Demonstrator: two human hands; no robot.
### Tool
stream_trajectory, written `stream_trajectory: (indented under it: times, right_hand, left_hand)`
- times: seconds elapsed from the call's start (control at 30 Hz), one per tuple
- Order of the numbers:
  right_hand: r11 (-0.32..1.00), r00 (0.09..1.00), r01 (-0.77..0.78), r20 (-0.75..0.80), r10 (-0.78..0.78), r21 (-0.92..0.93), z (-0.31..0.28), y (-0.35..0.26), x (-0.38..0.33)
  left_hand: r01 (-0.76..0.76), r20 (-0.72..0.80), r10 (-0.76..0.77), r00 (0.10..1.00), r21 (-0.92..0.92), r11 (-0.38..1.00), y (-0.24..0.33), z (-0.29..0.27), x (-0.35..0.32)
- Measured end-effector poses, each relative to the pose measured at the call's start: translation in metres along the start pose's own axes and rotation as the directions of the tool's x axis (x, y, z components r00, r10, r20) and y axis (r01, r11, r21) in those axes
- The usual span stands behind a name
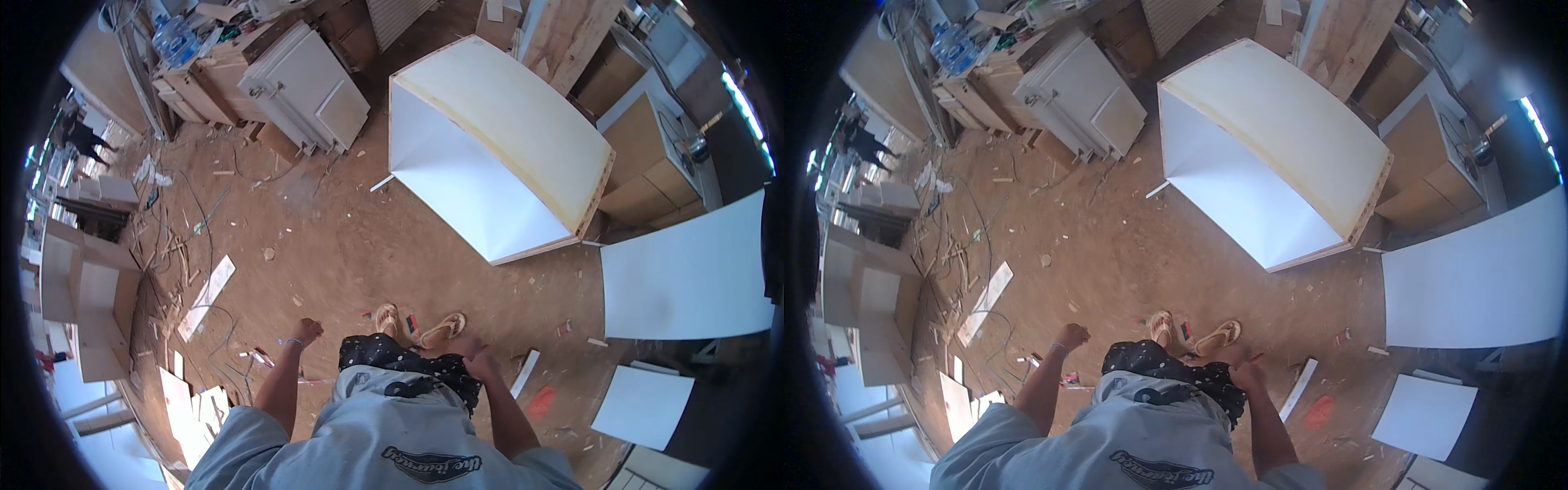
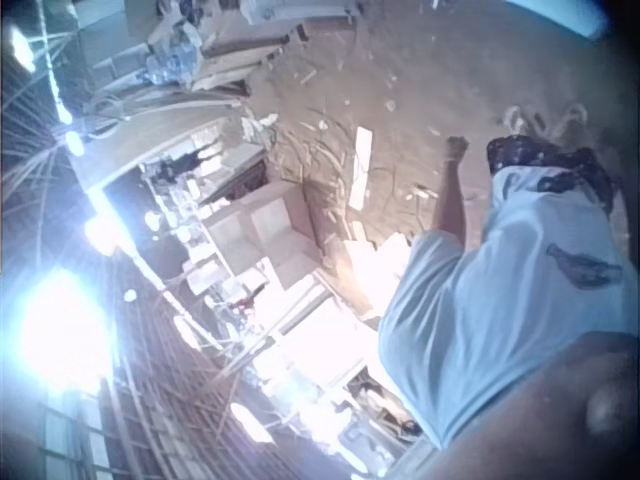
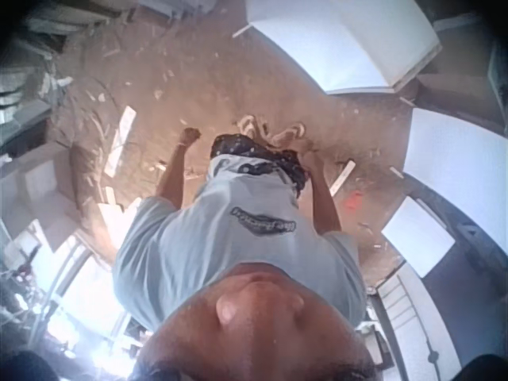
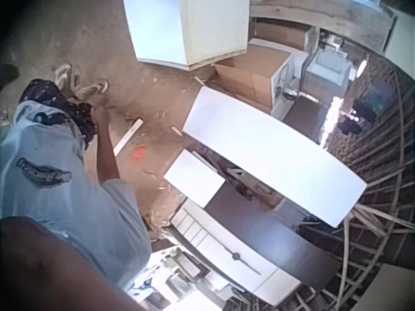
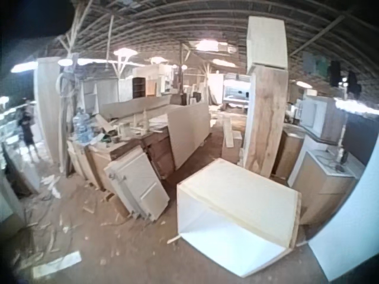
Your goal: The person wipes a wooden board with a cloth, picks up a plastic bottle, and then moves to a workbench to hammer a nail into a wooden strip, measures a piece of wood with a tape measure, and aligns a white trim piece against a wooden frame.
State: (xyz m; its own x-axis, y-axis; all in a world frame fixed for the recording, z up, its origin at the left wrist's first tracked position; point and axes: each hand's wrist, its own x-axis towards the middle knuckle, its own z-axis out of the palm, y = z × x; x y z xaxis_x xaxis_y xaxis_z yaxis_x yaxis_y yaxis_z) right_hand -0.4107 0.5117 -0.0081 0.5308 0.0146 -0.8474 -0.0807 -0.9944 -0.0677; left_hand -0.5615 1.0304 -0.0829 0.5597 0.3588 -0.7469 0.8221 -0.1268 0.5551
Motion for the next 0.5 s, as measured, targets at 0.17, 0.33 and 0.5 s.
stream_trajectory:
  times: [0.17,0.33,0.5]
  right_hand:
    - [0.933,0.911,0.342,-0.282,-0.301,0.11,-0.006,-0.017,0.001]
    - [0.98,0.785,0.047,-0.614,0.085,0.195,0.043,0.021,0.087]
    - [0.911,0.909,-0.054,-0.357,0.214,0.409,0.043,0.001,0.053]
  left_hand:
    - [-0.02,0.027,0.016,0.999,0.129,0.991,0.059,0.019,0.011]
    - [-0.428,0.388,0.224,0.894,0.592,0.683,0.139,0.07,0.001]
    - [-0.313,0.342,0.195,0.919,0.337,0.888,0.147,0.07,0.007]
